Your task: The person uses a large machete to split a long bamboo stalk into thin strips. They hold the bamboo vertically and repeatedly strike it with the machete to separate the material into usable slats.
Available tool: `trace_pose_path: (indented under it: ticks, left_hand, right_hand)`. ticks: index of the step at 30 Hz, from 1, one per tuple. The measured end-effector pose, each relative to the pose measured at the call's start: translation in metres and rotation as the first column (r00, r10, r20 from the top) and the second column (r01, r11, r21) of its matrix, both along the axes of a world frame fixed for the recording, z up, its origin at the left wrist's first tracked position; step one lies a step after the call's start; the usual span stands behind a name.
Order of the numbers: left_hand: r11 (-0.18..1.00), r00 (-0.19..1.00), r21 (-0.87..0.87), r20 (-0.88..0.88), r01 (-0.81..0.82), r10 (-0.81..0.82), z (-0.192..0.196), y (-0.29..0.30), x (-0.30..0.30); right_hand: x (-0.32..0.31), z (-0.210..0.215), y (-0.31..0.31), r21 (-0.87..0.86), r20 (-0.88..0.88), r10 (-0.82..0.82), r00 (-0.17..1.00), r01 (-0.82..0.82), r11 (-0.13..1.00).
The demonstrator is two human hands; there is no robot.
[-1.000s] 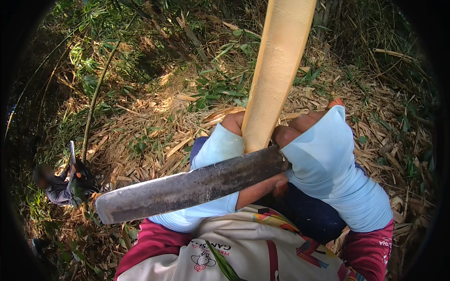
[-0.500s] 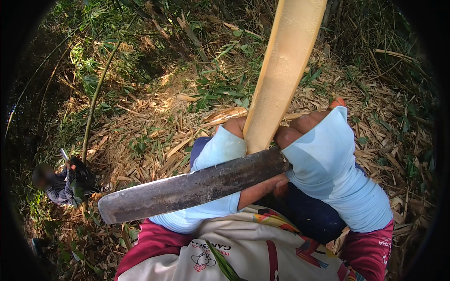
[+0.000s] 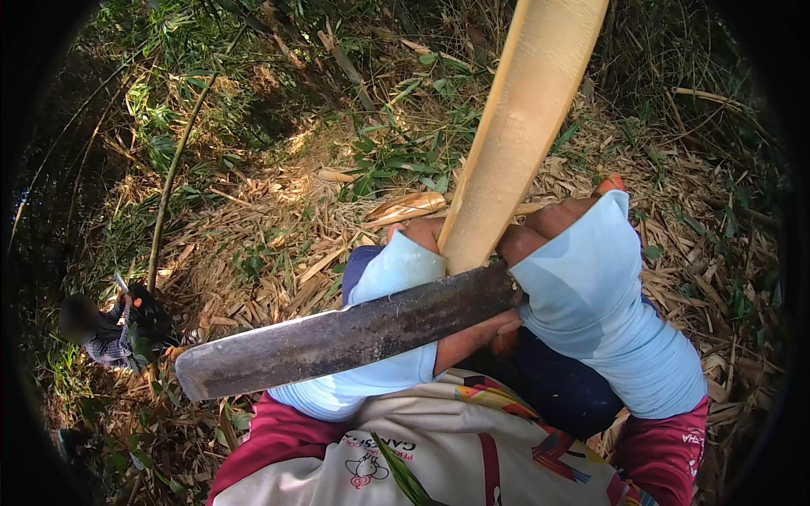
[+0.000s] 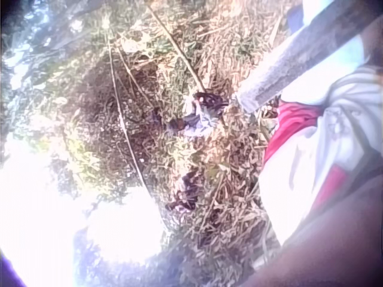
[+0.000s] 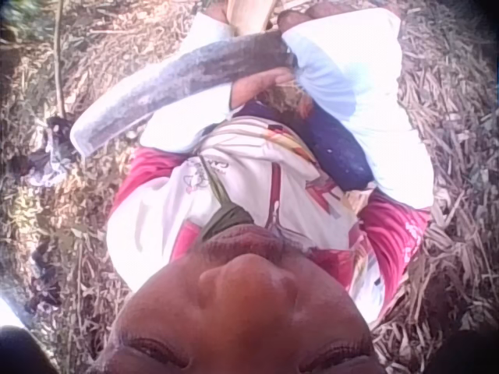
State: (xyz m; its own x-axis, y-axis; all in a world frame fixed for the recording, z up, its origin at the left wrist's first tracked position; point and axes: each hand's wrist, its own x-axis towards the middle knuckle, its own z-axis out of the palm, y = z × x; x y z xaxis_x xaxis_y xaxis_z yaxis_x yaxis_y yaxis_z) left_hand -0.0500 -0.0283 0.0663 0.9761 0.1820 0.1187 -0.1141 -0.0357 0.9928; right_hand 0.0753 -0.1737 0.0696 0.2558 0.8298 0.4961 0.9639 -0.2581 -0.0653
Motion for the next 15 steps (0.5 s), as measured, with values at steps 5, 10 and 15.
trace_pose_path:
  ticks: [5, 10, 15]
  left_hand:
    - [0.994, 0.994, 0.096, 0.091, -0.061, 0.052, -0.009, 0.003, 0.004]
    - [0.993, 0.997, 0.088, 0.016, -0.082, 0.081, -0.008, 0.001, 0.004]
    - [0.971, 0.989, 0.187, 0.013, -0.149, 0.149, -0.011, 0.002, -0.001]
  right_hand:
    - [0.0, 0.002, 0.001, -0.014, -0.032, -0.007, 0.999, 0.007, 1.0]
    - [0.001, -0.003, 0.0, 0.005, 0.044, 0.011, 0.999, -0.011, 1.0]
    - [0.002, -0.002, 0.0, -0.022, 0.02, 0.015, 1.0, -0.014, 1.0]
